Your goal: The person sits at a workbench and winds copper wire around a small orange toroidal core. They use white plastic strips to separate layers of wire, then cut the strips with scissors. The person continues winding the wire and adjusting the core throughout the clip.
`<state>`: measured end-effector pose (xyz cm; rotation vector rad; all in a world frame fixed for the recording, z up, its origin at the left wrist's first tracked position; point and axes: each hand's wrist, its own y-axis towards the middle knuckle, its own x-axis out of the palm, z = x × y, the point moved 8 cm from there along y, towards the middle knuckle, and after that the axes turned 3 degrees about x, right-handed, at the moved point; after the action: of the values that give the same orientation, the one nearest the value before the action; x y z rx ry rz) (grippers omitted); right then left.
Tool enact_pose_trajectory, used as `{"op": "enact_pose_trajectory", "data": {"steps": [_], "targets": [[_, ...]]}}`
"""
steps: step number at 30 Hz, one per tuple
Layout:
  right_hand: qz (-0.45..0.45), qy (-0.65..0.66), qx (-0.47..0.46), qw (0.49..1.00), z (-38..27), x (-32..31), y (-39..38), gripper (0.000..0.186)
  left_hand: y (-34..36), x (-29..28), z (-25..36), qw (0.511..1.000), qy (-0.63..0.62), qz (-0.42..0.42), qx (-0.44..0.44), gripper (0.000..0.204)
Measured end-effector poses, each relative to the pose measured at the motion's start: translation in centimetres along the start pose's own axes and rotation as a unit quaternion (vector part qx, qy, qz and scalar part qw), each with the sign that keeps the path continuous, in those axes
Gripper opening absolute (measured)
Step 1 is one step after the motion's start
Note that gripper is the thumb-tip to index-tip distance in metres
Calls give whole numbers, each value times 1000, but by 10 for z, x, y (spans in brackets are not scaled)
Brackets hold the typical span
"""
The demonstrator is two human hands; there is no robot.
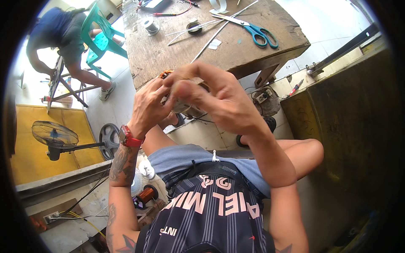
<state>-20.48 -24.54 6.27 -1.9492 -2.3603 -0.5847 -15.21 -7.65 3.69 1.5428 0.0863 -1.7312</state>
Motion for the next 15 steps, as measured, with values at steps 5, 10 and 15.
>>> {"op": "enact_pose_trajectory", "data": {"steps": [5,10,15], "targets": [[113,-226,-164,954,-41,15,-11,30,11,-2,7,999,12,0,-41,11],[225,-380,-103,891,-5,1,-33,18,10,4,8,998,24,-52,-37,20],[270,-343,-92,895,15,-8,-42,12,1,2,6,998,-19,-15,-56,14]]}}
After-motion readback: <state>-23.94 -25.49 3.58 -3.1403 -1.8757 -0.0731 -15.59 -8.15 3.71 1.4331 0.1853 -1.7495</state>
